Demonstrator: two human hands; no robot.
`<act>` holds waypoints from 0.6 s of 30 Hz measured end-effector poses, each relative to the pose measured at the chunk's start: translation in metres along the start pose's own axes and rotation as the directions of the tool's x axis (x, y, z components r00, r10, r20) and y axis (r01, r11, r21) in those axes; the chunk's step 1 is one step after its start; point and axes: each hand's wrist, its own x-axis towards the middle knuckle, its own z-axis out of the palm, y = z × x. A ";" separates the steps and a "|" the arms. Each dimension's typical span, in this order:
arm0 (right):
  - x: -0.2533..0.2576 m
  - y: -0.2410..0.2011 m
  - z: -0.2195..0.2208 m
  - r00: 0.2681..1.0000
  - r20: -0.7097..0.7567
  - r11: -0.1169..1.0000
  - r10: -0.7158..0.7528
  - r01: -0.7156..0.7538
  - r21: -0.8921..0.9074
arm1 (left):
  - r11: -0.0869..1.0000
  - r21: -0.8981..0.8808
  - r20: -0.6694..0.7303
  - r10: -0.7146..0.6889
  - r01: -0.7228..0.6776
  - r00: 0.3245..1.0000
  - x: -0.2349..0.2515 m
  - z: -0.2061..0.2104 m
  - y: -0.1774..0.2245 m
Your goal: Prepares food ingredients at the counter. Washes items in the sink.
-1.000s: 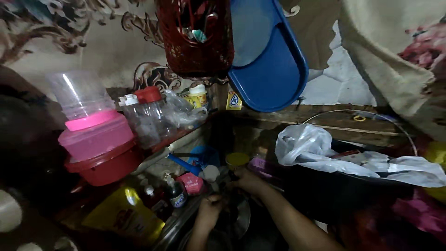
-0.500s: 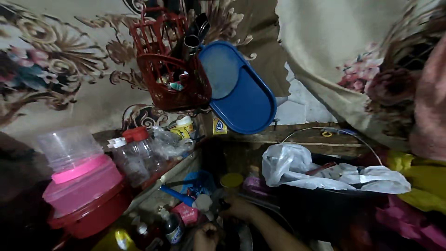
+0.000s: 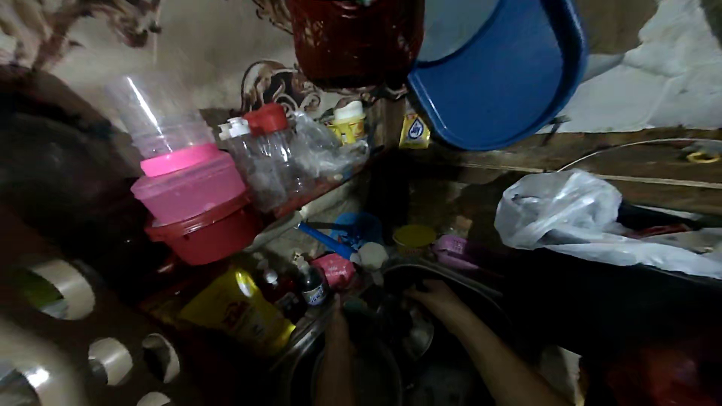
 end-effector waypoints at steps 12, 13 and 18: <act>-0.027 0.031 0.047 0.979 -0.090 0.980 0.181 -0.172 0.095 | 0.842 0.361 0.233 0.334 -0.400 0.913 -0.018 0.036 -0.027; -0.028 0.033 0.051 0.978 -0.109 0.979 0.178 -0.165 0.116 | 0.810 0.430 0.263 0.310 -0.399 0.913 -0.020 0.038 -0.032; -0.040 0.037 0.060 0.973 -0.178 0.976 0.143 -0.109 0.189 | 0.716 0.527 0.163 0.445 -0.459 0.881 -0.013 0.040 -0.053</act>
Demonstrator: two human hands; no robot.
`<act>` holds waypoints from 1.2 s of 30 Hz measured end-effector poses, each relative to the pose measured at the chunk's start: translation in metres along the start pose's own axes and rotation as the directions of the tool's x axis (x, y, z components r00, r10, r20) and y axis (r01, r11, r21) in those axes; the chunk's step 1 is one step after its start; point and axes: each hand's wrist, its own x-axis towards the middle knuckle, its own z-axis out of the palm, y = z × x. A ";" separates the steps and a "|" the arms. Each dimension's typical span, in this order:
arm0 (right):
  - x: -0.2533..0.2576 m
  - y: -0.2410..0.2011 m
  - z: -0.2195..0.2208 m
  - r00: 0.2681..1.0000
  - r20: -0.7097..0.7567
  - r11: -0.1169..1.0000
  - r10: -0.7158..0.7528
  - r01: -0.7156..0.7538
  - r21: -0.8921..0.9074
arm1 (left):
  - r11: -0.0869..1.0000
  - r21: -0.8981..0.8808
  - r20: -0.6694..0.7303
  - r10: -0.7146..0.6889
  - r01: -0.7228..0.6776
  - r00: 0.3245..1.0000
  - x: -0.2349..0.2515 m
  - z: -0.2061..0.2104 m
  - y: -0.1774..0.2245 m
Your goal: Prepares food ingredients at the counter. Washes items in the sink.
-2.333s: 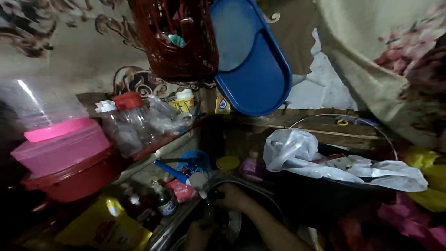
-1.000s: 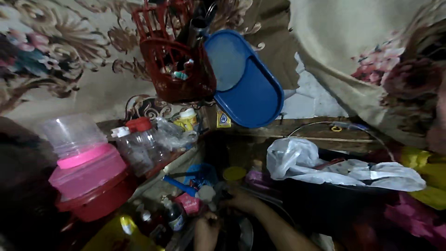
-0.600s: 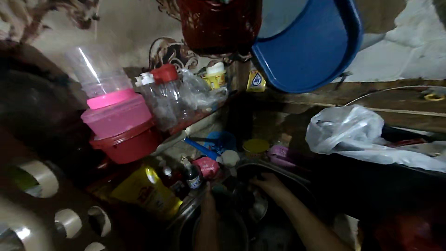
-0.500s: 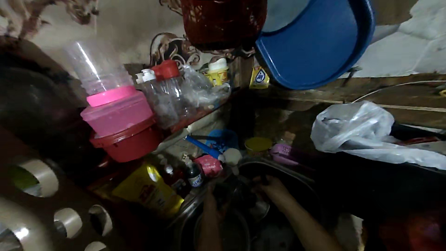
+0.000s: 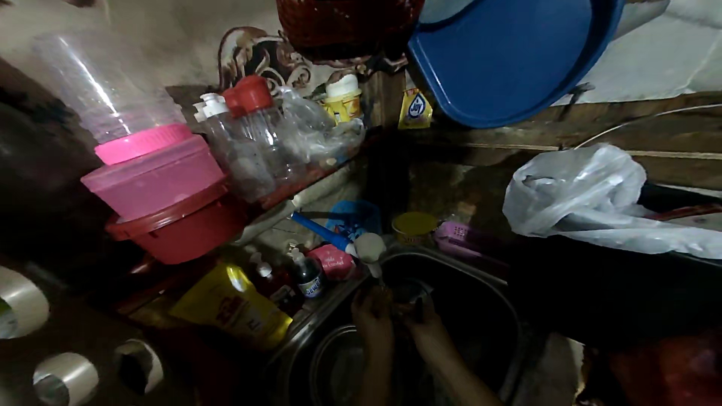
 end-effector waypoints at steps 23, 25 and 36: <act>-0.028 0.015 -0.010 0.982 0.054 0.983 -0.183 0.181 0.036 | 0.855 -0.275 0.070 -0.438 0.439 0.896 0.008 -0.006 0.031; -0.027 0.016 -0.012 0.979 0.034 0.979 -0.200 0.198 0.039 | 0.861 -0.249 0.064 -0.443 0.444 0.894 0.009 -0.003 0.035; -0.028 0.010 -0.051 0.995 -0.028 0.995 -0.092 0.090 -0.041 | 0.831 -0.411 0.117 -0.358 0.374 0.926 0.042 -0.016 0.018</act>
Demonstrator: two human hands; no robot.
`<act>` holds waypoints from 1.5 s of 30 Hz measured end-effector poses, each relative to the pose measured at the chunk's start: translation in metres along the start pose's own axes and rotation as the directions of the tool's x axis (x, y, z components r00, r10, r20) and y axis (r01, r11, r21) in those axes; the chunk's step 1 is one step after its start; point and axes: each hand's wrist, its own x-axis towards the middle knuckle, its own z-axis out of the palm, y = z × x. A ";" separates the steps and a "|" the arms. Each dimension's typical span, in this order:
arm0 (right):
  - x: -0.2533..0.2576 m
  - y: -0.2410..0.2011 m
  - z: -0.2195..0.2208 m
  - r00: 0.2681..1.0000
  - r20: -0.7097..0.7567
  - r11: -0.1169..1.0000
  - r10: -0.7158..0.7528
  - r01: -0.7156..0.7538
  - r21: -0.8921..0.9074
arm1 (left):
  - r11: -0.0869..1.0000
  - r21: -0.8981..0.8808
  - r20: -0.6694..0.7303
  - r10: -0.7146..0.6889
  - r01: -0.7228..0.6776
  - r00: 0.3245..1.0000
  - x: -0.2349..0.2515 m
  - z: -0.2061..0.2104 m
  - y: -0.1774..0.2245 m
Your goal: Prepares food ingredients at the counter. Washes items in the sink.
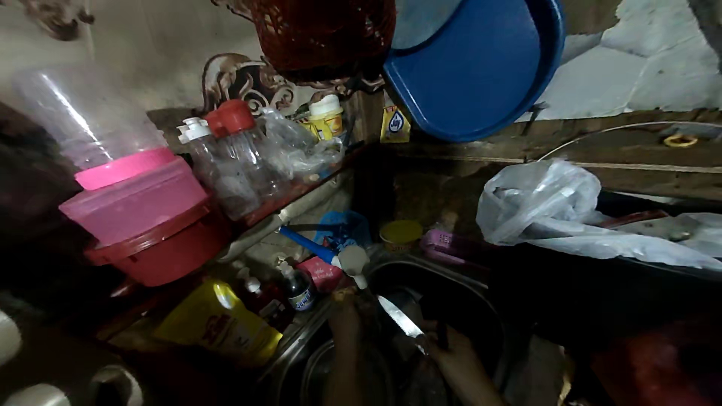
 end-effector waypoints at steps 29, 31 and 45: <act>0.021 -0.004 0.016 0.990 0.108 0.986 0.089 -0.103 0.134 | 0.928 0.366 0.362 -0.074 -0.068 0.929 -0.034 -0.006 -0.006; 0.019 -0.007 0.018 0.989 0.119 0.988 0.089 -0.103 0.118 | 0.980 0.199 0.363 -0.045 -0.031 0.931 -0.033 -0.005 -0.015; -0.001 -0.089 -0.009 0.996 0.092 0.738 0.007 0.057 -0.672 | 0.945 0.309 0.043 0.103 -0.111 0.994 -0.010 -0.020 -0.027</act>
